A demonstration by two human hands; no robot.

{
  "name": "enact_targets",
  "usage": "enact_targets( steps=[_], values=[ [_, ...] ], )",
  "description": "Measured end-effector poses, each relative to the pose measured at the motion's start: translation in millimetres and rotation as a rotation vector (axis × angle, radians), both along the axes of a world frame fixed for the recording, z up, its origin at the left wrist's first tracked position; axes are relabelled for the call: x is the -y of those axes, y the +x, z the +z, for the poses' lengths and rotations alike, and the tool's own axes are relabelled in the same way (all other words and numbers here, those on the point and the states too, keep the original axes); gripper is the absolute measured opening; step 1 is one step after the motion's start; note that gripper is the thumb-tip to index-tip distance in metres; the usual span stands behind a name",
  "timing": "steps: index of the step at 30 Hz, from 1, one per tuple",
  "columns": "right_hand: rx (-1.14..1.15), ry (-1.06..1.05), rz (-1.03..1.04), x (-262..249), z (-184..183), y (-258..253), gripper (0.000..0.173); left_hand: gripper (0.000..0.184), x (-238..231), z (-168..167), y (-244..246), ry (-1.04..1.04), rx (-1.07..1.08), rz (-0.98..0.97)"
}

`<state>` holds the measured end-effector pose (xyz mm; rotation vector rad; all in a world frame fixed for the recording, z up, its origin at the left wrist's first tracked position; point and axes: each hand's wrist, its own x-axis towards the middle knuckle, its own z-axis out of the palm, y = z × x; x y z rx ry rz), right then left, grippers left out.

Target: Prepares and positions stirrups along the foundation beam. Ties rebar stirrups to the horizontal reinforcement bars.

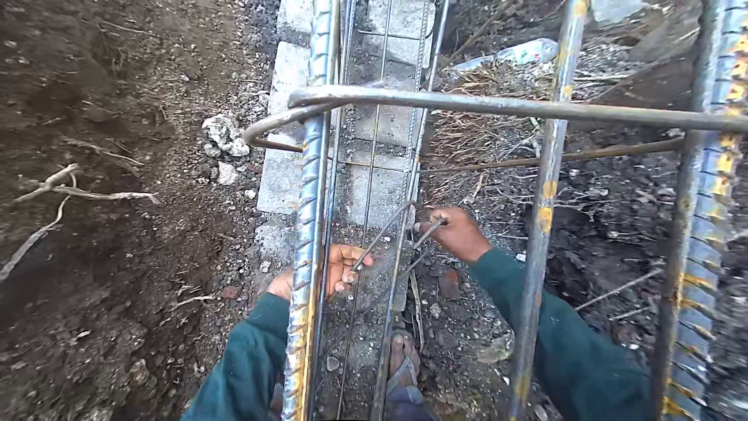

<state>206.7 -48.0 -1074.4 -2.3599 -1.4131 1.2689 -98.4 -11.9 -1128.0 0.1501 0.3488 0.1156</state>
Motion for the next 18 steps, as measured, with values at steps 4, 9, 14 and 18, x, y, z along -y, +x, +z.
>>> enact_targets(
  steps=[4, 9, 14, 18],
  values=[
    [-0.060, 0.060, -0.077, 8.5, -7.4, 1.0, 0.043, 0.096, -1.3, -9.4, 2.2, -0.097, 0.047, -0.006],
    [-0.118, 0.186, -0.092, 28.2, -1.7, 9.8, 0.045, 0.091, 13.8, 20.8, 7.6, -0.114, 0.160, -0.010],
    [-0.118, 0.186, -0.125, 30.6, 0.4, 10.3, 0.051, 0.083, 36.7, 21.4, -2.4, -0.089, 0.204, 0.178],
    [-0.092, 0.146, -0.141, 23.3, -1.4, 1.0, 0.043, 0.092, 20.6, -13.4, 9.6, -0.049, 0.074, 0.205]
  ],
)
